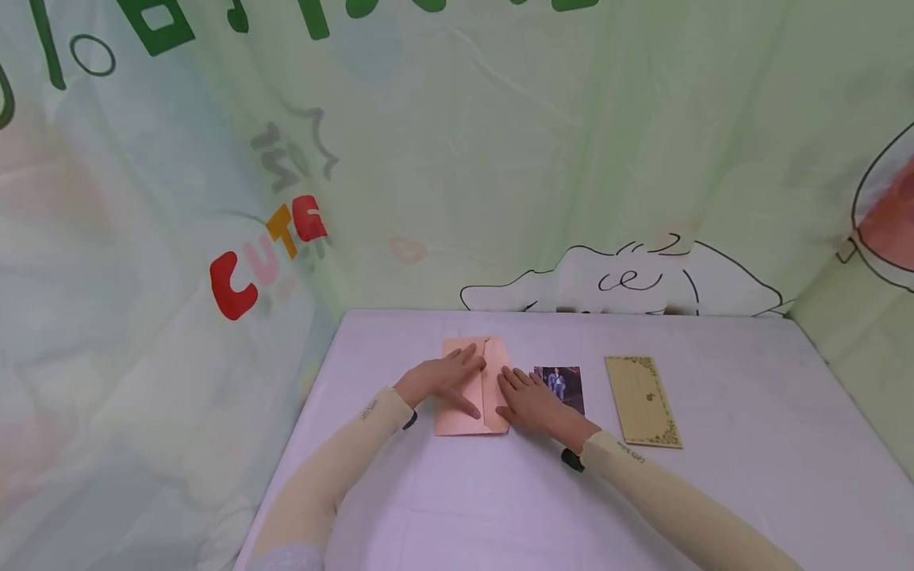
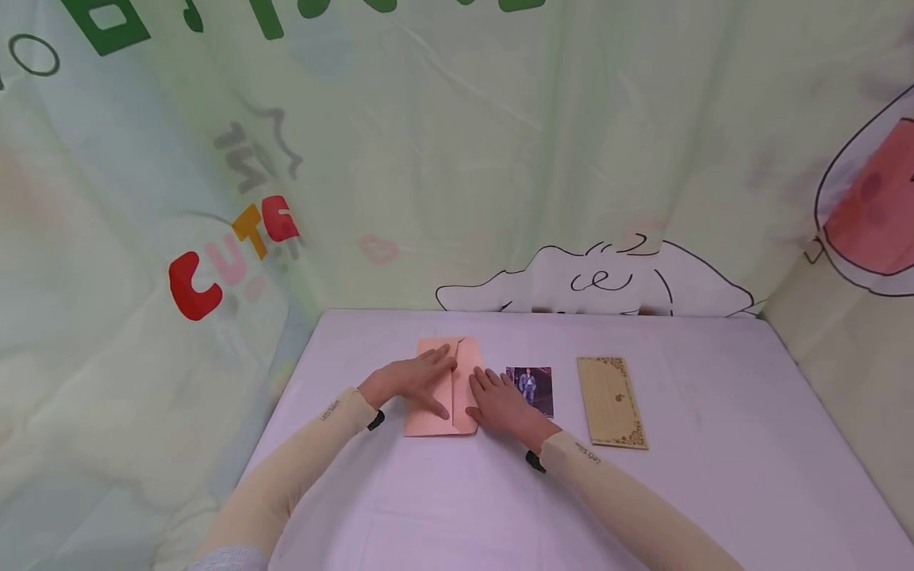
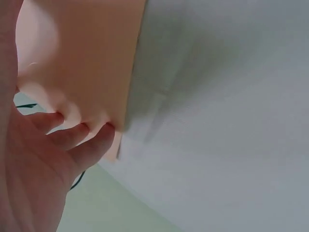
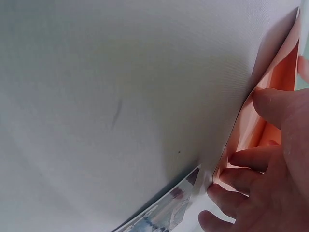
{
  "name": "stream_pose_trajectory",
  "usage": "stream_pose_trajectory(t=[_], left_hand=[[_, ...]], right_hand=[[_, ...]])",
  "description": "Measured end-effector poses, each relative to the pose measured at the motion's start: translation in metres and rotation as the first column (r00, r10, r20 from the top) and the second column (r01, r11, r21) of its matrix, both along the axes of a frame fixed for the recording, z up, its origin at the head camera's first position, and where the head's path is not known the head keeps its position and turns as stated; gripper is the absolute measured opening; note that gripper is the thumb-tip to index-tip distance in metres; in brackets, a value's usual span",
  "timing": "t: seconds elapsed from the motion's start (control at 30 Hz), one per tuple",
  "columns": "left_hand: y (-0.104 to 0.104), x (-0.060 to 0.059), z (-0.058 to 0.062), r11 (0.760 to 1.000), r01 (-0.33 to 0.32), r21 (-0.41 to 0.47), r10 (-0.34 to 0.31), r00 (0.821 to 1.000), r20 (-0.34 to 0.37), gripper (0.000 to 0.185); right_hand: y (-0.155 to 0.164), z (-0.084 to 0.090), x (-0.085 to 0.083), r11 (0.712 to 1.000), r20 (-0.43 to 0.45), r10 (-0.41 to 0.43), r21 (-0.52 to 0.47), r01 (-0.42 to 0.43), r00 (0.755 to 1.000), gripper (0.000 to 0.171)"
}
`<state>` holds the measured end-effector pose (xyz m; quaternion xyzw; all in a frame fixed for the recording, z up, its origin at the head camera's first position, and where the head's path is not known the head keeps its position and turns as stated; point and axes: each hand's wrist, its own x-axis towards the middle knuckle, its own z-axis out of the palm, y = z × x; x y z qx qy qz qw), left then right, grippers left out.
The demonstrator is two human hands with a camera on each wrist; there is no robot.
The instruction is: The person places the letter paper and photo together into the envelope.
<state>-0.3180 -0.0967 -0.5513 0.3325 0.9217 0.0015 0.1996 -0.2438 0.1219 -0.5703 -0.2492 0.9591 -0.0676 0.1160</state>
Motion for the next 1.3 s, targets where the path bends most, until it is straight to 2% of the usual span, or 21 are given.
stream_pose_trajectory(t=[0.1,0.37,0.73,1.0,1.3], left_hand=[[-0.003,-0.001,-0.001,0.999,0.002,0.035,-0.002,1.0,0.002,0.1],[-0.006,0.0,-0.004,0.998,0.031,0.06,-0.028,0.998,-0.048,0.102],[-0.004,0.0,-0.006,0.998,0.049,0.042,-0.047,0.997,-0.06,0.103],[-0.003,0.0,-0.005,0.998,0.056,0.026,-0.054,0.996,-0.071,0.104],[-0.002,0.0,-0.008,0.998,0.064,0.022,-0.062,0.995,-0.075,0.106]], right_hand=[[0.0,0.002,0.0,1.0,0.005,0.0,-0.013,0.0,1.0,0.067],[0.001,0.002,0.001,0.999,0.012,-0.011,-0.052,0.012,1.0,0.067],[0.004,-0.001,-0.002,0.993,0.045,-0.016,-0.115,0.022,0.999,0.07],[0.006,0.005,-0.001,0.983,0.052,-0.053,-0.174,0.062,0.997,0.075],[0.016,0.009,-0.001,0.981,0.04,-0.102,-0.161,0.108,0.994,0.077]])
